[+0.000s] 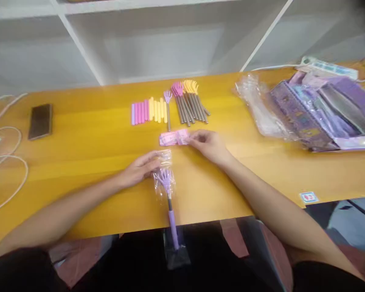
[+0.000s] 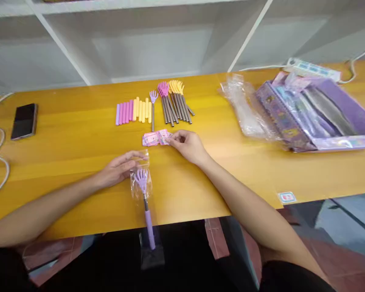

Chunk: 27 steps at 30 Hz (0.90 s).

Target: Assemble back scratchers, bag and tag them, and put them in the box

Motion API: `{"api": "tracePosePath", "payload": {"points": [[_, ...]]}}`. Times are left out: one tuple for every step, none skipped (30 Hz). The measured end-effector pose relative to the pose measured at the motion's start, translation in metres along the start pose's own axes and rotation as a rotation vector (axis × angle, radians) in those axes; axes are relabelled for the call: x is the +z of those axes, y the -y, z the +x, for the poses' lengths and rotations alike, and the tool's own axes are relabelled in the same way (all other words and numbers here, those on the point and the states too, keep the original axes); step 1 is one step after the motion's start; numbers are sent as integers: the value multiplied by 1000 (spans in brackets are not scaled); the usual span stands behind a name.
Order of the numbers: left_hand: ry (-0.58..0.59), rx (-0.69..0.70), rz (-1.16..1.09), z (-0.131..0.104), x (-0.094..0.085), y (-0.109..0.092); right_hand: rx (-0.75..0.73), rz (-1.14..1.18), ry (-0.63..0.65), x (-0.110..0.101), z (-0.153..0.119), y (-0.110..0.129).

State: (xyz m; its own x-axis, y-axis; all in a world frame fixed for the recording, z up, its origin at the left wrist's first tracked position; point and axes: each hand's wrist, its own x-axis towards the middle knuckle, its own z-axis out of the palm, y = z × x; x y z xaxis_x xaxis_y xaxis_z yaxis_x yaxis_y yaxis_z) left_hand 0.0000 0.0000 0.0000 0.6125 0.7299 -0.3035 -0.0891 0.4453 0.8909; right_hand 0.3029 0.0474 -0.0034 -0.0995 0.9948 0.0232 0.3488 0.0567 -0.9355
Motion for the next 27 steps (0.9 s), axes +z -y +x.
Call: {"api": "tracePosePath", "payload": {"points": [[5,9,-7,1,0,0,-48,0,-59,3,-3,1],[10,16,-13,2,0,0,-109,-4,-104,6,-6,3],[16,21,-16,2,0,0,-183,-14,-135,9,-10,5],[21,24,-17,3,0,0,-272,-29,-153,12,-15,8],[25,27,-18,3,0,0,-393,-52,-160,14,-20,12],[28,24,-14,3,1,-1,-514,-79,-149,16,-25,16],[37,19,-9,3,1,-2,-628,-107,-121,17,-30,20],[47,16,-6,3,1,-2,-729,-132,-81,18,-35,24],[54,18,-4,3,2,-2,-820,-155,-33,18,-40,28],[59,22,-2,3,2,-2,-896,-177,18,18,-44,30],[62,28,3,3,2,-2,-959,-198,72,19,-47,32],[63,34,10,3,2,-2,-1012,-217,123,19,-50,32],[62,39,21,3,2,-2,-1052,-233,167,19,-51,33],[60,44,33,2,2,-2,-1079,-249,200,19,-52,32],[58,49,45,2,2,-3,-1098,-266,226,19,-52,32],[58,52,56,2,2,-3,-1109,-284,245,19,-52,32],[59,55,61,2,2,-3,-1117,-304,257,19,-52,32],[59,58,61,2,2,-4,-1122,-325,262,18,-52,32],[57,59,58,2,2,-4,-1126,-347,262,18,-52,33],[55,60,52,2,2,-4,-1129,-365,258,17,-51,34],[53,62,44,2,2,-4,-1131,-379,253,17,-51,34],[52,64,38,3,2,-3,-1132,-390,251,16,-51,35],[55,69,33,3,1,-3,-1132,-401,251,16,-51,36],[62,75,31,3,1,-2,-1130,-413,252,15,-51,36],[69,82,29,3,1,-1,-1127,-426,252,15,-51,36],[77,90,26,3,0,0,-1124,-440,248,15,-51,36],[83,94,24,3,0,0,-1122,-456,238,15,-51,36]]}}
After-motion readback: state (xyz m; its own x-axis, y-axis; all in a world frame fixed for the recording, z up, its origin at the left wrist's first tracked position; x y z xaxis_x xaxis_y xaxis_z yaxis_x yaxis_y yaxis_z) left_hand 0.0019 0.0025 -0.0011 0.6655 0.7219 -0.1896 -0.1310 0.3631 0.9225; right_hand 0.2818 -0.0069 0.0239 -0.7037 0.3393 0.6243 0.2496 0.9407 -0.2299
